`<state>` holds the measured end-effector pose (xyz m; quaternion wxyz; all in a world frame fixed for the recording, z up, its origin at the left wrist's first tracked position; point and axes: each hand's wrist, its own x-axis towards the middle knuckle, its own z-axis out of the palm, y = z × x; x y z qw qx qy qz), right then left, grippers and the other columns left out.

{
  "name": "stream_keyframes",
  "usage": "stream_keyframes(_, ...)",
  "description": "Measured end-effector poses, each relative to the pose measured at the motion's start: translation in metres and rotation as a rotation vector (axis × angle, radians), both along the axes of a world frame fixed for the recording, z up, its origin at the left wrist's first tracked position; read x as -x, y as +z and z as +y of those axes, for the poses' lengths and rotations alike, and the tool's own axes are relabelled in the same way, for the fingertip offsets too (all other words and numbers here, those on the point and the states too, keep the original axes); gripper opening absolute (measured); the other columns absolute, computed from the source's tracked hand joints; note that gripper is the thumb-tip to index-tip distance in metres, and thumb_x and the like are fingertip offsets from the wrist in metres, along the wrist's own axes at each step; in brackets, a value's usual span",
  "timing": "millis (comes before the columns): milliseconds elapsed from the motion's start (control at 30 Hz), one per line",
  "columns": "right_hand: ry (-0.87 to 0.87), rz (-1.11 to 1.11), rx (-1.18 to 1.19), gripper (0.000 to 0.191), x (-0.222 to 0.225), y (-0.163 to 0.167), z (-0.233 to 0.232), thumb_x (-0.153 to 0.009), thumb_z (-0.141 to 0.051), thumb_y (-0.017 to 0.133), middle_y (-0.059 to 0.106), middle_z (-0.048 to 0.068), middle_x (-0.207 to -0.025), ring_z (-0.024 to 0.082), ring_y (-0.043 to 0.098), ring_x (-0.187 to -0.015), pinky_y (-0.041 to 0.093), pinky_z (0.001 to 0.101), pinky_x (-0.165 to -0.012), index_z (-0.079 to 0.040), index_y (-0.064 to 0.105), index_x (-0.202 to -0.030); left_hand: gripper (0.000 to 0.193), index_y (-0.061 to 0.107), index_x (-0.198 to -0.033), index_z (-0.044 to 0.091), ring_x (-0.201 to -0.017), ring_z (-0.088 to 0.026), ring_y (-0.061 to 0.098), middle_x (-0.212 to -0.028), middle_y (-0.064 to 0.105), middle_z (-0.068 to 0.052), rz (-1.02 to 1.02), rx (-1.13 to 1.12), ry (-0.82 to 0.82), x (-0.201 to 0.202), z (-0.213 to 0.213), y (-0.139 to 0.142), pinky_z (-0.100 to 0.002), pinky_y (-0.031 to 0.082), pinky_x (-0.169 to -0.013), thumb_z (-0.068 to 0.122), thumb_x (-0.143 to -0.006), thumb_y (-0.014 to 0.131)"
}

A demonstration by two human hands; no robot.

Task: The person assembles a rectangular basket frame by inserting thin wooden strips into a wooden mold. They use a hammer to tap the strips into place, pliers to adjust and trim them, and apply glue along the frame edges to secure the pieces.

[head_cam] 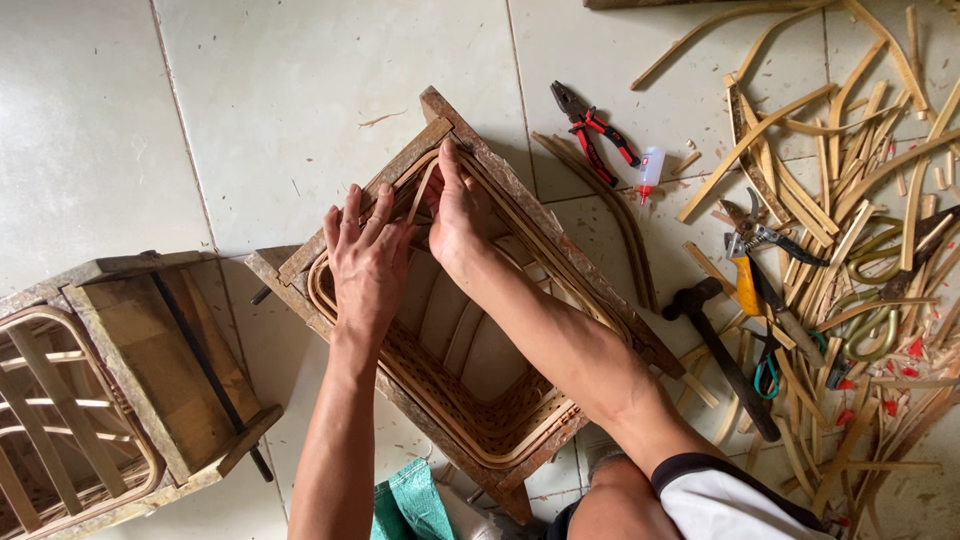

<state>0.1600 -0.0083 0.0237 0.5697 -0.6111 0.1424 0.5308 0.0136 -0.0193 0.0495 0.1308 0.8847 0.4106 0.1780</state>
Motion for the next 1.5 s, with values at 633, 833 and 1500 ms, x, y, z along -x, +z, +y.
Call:
stream_keyframes(633, 1.133, -1.752, -0.023, 0.102, 0.121, -0.032, -0.028, -0.095, -0.081, 0.036, 0.046, 0.024, -0.151, 0.029, 0.051, -0.130, 0.039, 0.0382, -0.111, -0.001, 0.030, -0.157, 0.065, 0.069, -0.132, 0.025, -0.145, -0.043, 0.033, -0.155, 0.047, -0.004, 0.172, 0.198, 0.154, -0.022, 0.010, 0.024, -0.065, 0.019, -0.118, -0.014, -0.081, 0.053)
stream_keyframes(833, 1.195, -1.710, 0.085, 0.100, 0.128, -0.026, -0.031, -0.094, -0.081, 0.037, 0.040, 0.023, -0.155, 0.030, 0.046, -0.137, 0.035, 0.0403, -0.115, -0.003, 0.027, -0.157, 0.061, 0.066, -0.136, 0.024, -0.149, -0.040, 0.032, -0.158, 0.046, -0.005, 0.225, 0.161, 0.052, -0.013, 0.019, 0.013, -0.060, 0.022, -0.124, -0.010, -0.085, 0.058)
stream_keyframes(1500, 1.982, -0.620, -0.378, 0.033, -0.008, 0.067, -0.275, -0.084, -0.034, 0.076, 0.073, 0.019, -0.092, 0.035, 0.071, -0.088, 0.054, 0.0467, -0.083, -0.009, 0.080, -0.104, 0.007, 0.076, -0.102, 0.005, -0.147, -0.037, 0.045, -0.153, 0.062, -0.009, -0.038, -0.002, -0.070, 0.003, 0.004, 0.001, -0.058, 0.032, -0.121, 0.012, -0.103, 0.074)
